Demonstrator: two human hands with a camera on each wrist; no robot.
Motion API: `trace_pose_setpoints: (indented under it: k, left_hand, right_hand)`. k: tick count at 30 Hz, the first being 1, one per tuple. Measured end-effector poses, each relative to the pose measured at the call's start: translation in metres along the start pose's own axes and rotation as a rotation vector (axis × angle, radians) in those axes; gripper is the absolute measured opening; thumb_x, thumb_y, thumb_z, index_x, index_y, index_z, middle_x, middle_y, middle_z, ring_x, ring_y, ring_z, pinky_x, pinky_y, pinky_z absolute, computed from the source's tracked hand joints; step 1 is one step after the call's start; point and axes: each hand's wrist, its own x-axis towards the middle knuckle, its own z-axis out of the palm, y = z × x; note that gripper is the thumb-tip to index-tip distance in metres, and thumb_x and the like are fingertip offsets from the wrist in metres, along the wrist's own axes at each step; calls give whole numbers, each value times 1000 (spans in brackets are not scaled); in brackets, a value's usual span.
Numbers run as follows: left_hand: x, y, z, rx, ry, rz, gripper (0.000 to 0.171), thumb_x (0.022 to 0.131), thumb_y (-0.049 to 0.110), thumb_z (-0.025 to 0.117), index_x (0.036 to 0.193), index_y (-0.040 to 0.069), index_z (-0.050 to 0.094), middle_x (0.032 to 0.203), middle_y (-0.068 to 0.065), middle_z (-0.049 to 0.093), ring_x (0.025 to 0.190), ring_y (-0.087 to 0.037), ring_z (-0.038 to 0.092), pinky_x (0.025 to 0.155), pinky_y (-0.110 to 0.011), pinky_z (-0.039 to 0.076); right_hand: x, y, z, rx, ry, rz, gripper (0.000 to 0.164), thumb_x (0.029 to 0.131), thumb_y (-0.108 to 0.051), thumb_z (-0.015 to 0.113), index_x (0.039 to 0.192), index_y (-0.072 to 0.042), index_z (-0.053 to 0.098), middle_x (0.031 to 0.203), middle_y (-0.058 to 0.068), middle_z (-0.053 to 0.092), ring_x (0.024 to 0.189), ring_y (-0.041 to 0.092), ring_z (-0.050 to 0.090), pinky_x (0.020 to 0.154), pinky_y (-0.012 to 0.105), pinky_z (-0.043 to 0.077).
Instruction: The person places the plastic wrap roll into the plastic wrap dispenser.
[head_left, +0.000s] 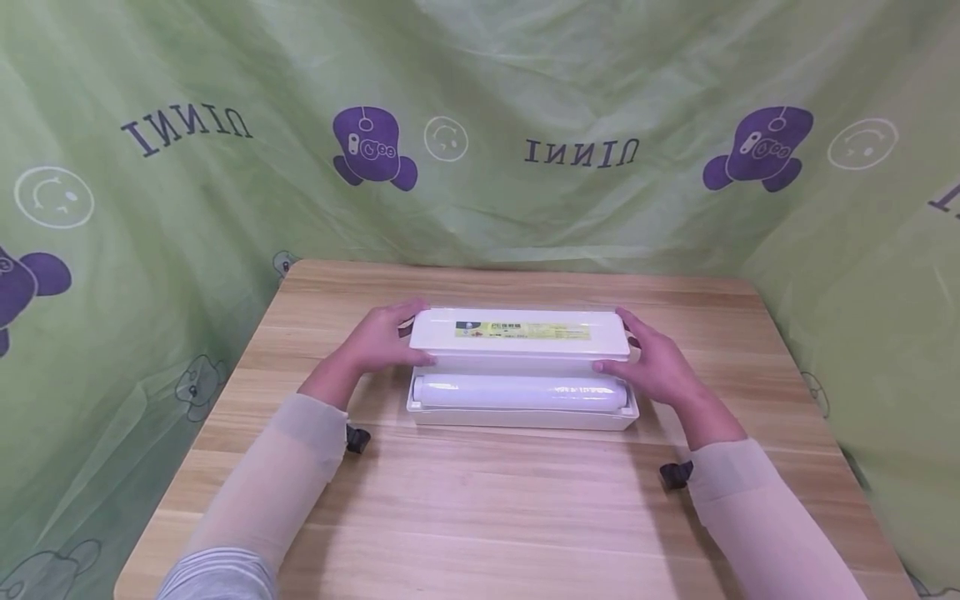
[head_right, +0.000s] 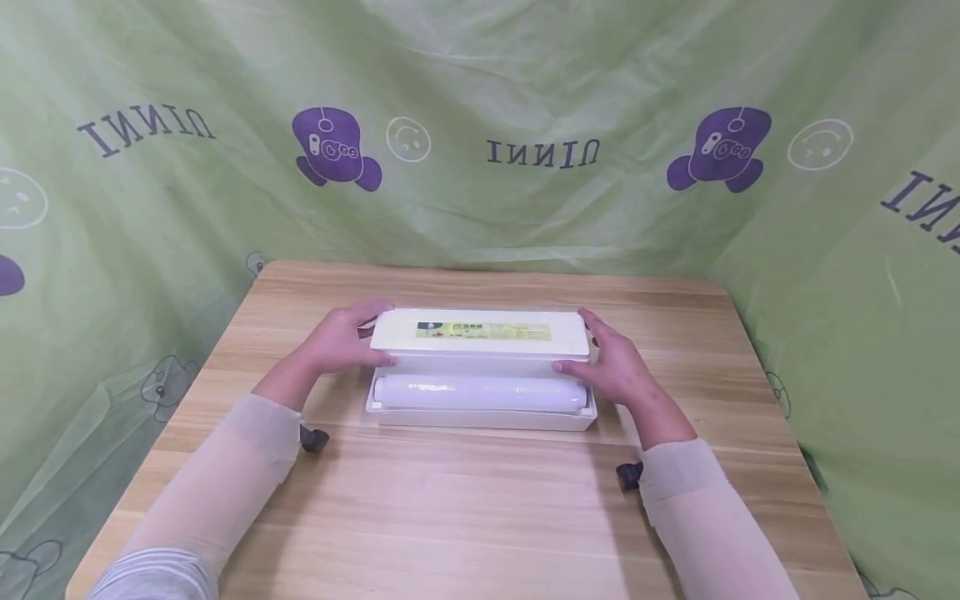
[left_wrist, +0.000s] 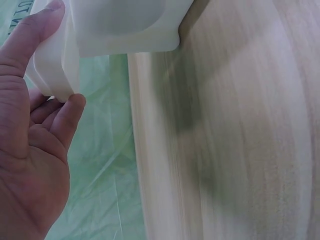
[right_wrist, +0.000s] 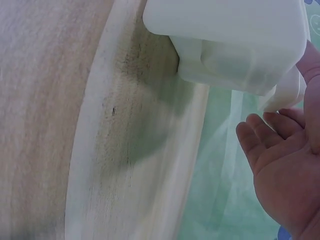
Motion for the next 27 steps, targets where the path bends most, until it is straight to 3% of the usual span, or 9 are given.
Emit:
trace_pose_setpoints:
  k: [4,10,27]
  left_hand:
    - [-2,0,1,-30,-3,-9,111,63,46,100,154,6,49,163,-11,41,148,-26,41,119,-40,39]
    - [-4,3,1,49,5,-7,115,64,58,95,157,11,47,163,-8,42,151,-28,37,124,-46,31]
    - [-13,7,4,13,0,-12,116,63,64,93,158,16,46,163,-3,42,148,-22,42,122,-42,35]
  right_hand:
    - [-3,-2,-2,-12,3,2,118,81,-69,77,168,-16,17,163,26,34,141,48,45,113,67,37]
    - [-6,-2,-3,-15,11,-2,115,82,-65,78,167,-15,19,162,26,35,140,48,46,113,66,38]
    - [-15,-4,-7,-39,-32,49,121,78,-75,74,167,-16,19,156,34,40,142,53,40,116,68,32]
